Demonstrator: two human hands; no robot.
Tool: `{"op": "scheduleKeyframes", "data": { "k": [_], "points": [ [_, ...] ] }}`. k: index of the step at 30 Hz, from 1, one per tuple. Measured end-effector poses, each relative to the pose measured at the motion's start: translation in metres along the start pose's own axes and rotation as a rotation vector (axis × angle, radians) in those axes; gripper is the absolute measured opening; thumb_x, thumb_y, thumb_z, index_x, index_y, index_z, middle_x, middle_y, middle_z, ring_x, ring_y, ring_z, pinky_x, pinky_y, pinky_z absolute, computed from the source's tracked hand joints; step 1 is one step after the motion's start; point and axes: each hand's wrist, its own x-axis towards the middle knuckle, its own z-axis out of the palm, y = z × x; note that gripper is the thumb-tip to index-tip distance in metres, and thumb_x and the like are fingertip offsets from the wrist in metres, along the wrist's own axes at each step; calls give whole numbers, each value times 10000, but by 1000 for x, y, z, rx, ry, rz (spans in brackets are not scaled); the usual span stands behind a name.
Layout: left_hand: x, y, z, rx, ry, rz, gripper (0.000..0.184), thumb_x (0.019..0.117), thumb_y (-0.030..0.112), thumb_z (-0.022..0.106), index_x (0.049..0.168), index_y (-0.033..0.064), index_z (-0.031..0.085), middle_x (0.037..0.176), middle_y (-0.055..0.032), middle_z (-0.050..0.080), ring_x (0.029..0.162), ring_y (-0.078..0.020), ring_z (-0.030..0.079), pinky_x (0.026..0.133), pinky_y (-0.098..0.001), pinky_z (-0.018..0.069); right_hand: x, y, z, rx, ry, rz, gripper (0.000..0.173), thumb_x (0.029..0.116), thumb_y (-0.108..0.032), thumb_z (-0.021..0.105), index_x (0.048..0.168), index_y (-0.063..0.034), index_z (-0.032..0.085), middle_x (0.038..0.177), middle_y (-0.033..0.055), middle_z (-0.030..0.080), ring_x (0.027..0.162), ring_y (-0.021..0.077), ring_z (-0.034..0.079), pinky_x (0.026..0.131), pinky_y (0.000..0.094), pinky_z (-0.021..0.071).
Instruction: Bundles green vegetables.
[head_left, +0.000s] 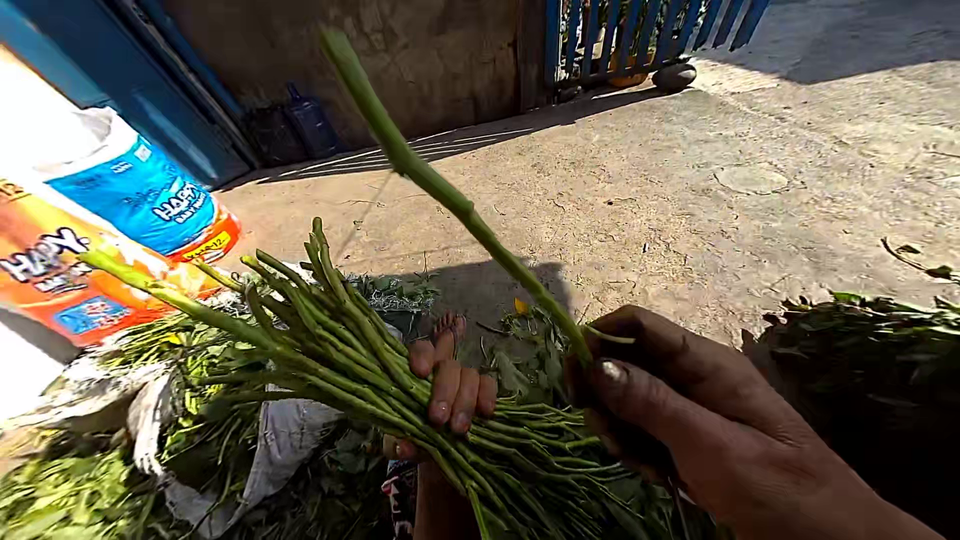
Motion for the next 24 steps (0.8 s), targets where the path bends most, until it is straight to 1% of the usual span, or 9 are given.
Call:
{"op": "scheduleKeyframes", "data": {
  "k": [3, 5, 9, 12, 14, 16, 18, 22, 24],
  "points": [
    [-7, -3, 8, 62, -1, -25, 546, 823, 210, 827, 1300, 44, 621, 977, -85, 751, 925, -220, 732, 933, -419, 574, 1, 51, 33, -322, 23, -181, 242, 1086, -220, 503, 1136, -54, 672, 955, 27, 656, 839, 65, 629, 734, 211, 550],
    [-18, -4, 7, 145, 56, 13, 622, 813, 261, 835, 1346, 33, 612, 1019, -87, 753, 941, -202, 728, 910, -372, 578, -3, 70, 43, -486, 97, -269, 258, 1076, -217, 519, 1129, -47, 707, 985, 57, 675, 899, 90, 648, 793, 243, 567],
    [-32, -4, 11, 211, 152, 45, 653, 809, 287, 840, 1370, 46, 608, 1084, -94, 747, 1003, -212, 726, 929, -346, 579, -9, 81, 51, -649, 163, -351, 253, 1054, -213, 551, 1176, -62, 713, 949, 75, 652, 830, 110, 632, 727, 246, 560],
    [-31, -8, 11, 207, 156, 64, 634, 796, 291, 850, 1337, 43, 632, 1060, -90, 746, 994, -218, 722, 927, -364, 576, -13, 86, 54, -666, 215, -389, 248, 1050, -190, 545, 1183, -25, 673, 1001, 92, 696, 876, 117, 665, 783, 258, 581],
    [-26, -11, 12, 132, 148, 76, 534, 767, 244, 873, 1208, 36, 654, 976, -84, 723, 950, -238, 709, 903, -412, 575, -15, 87, 55, -615, 307, -412, 223, 1056, -171, 532, 1167, -7, 636, 987, 84, 673, 872, 86, 650, 775, 221, 573],
    [-25, -14, 10, 83, 157, 94, 515, 732, 231, 896, 1147, 42, 657, 896, -76, 706, 864, -237, 700, 836, -422, 575, -14, 87, 54, -591, 377, -396, 223, 1062, -176, 521, 1159, -3, 623, 969, 58, 657, 842, 52, 633, 747, 193, 562],
    [-24, -16, 9, 76, 154, 101, 533, 724, 204, 900, 1164, 31, 654, 899, -97, 715, 853, -250, 708, 830, -435, 583, -13, 87, 52, -627, 353, -362, 228, 1050, -168, 533, 1149, -1, 654, 974, 59, 679, 844, 63, 651, 745, 206, 575],
    [-30, -15, 6, 237, 157, 97, 519, 775, 243, 870, 1195, 12, 673, 1014, -111, 740, 978, -239, 712, 958, -381, 551, -13, 88, 51, -730, 234, -370, 221, 1035, -162, 548, 1136, -18, 682, 967, 90, 666, 853, 116, 648, 749, 236, 569],
    [-36, -17, 0, 310, 200, 105, 512, 773, 297, 874, 1185, 50, 696, 1055, -87, 732, 1008, -210, 696, 945, -352, 550, -13, 90, 49, -745, 210, -382, 220, 1037, -160, 543, 1140, -27, 686, 969, 90, 667, 863, 126, 654, 759, 249, 576]
  ]
}}
